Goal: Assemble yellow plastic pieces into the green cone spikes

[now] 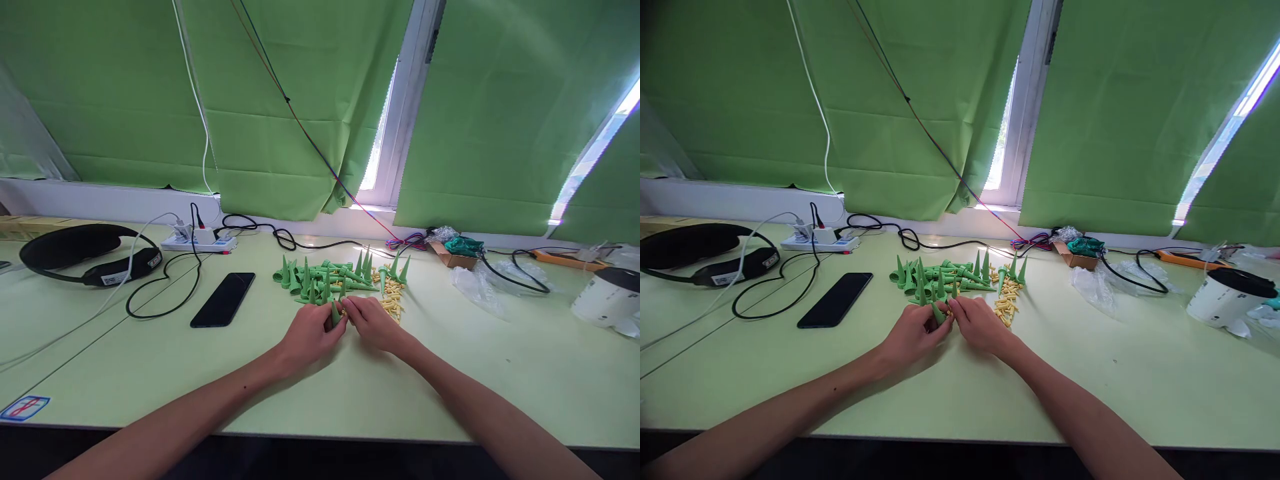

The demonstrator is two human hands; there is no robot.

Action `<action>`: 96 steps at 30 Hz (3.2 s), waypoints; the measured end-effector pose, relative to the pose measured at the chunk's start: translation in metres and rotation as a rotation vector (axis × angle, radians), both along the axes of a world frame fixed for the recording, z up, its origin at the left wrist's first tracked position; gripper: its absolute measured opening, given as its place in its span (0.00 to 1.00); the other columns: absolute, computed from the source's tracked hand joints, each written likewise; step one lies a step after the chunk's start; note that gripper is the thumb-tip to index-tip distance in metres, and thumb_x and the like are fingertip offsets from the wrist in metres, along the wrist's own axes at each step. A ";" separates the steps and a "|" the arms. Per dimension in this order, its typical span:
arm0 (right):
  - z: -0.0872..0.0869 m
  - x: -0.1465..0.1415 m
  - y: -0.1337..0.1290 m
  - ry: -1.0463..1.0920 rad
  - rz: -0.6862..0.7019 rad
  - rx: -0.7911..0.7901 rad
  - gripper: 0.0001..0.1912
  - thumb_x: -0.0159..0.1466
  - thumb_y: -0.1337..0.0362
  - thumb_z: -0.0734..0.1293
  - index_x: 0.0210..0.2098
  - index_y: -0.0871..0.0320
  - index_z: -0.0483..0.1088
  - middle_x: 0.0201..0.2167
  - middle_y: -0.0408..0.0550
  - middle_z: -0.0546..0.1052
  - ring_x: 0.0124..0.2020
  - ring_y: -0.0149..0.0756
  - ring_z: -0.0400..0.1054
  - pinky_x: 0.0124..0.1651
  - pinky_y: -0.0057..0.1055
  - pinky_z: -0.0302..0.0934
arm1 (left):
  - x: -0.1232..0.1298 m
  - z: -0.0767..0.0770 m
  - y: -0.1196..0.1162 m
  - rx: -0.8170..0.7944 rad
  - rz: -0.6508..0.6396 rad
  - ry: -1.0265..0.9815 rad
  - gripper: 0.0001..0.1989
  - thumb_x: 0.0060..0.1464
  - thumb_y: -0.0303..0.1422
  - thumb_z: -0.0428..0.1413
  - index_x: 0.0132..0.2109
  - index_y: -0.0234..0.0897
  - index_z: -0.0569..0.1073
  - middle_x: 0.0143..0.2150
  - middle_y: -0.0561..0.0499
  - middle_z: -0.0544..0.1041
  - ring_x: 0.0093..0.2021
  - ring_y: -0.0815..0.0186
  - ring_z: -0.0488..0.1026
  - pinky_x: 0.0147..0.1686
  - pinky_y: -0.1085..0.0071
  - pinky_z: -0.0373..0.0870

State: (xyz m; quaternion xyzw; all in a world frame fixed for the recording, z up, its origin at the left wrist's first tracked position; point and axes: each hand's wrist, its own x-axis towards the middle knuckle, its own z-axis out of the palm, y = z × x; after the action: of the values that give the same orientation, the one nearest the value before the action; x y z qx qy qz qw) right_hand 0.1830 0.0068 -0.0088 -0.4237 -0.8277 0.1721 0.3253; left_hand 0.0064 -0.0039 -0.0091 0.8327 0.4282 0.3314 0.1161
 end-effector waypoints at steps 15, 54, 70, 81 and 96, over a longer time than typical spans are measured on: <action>0.002 -0.002 -0.001 0.023 0.005 -0.044 0.25 0.74 0.53 0.49 0.23 0.57 0.49 0.19 0.39 0.56 0.23 0.30 0.45 0.30 0.32 0.41 | 0.000 0.002 0.000 -0.016 -0.033 -0.022 0.15 0.61 0.36 0.51 0.27 0.34 0.69 0.17 0.57 0.66 0.19 0.73 0.59 0.24 0.74 0.55; 0.009 -0.001 -0.006 0.140 0.067 -0.065 0.27 0.74 0.50 0.48 0.21 0.57 0.50 0.17 0.38 0.56 0.22 0.29 0.48 0.30 0.32 0.43 | 0.003 0.019 -0.005 -0.441 -0.157 -0.390 0.17 0.56 0.43 0.56 0.32 0.32 0.74 0.19 0.56 0.65 0.19 0.74 0.57 0.20 0.75 0.52; 0.010 0.000 -0.008 0.182 0.104 -0.130 0.26 0.73 0.49 0.48 0.23 0.56 0.52 0.17 0.38 0.58 0.22 0.28 0.50 0.28 0.30 0.46 | -0.004 0.020 0.000 -0.612 -0.249 -0.410 0.23 0.58 0.47 0.56 0.23 0.35 0.67 0.10 0.57 0.61 0.11 0.76 0.55 0.15 0.75 0.47; 0.009 -0.001 -0.006 0.101 0.111 -0.068 0.25 0.74 0.52 0.47 0.23 0.57 0.50 0.18 0.38 0.55 0.22 0.28 0.47 0.30 0.31 0.43 | 0.002 0.013 -0.002 -0.304 -0.110 -0.300 0.14 0.57 0.40 0.56 0.31 0.32 0.74 0.20 0.56 0.65 0.21 0.74 0.57 0.21 0.76 0.52; 0.011 -0.001 -0.008 0.160 0.090 -0.109 0.25 0.74 0.51 0.48 0.23 0.56 0.51 0.18 0.38 0.56 0.22 0.29 0.48 0.29 0.30 0.45 | -0.004 0.019 0.002 -0.618 -0.223 -0.410 0.23 0.57 0.47 0.56 0.23 0.35 0.66 0.11 0.58 0.60 0.11 0.75 0.55 0.16 0.75 0.49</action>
State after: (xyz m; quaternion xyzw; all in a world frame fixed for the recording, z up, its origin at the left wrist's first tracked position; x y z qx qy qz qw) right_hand 0.1821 -0.0016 0.0025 -0.3882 -0.8066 0.2645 0.3587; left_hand 0.0022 -0.0017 0.0100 0.7163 0.3829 0.3316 0.4800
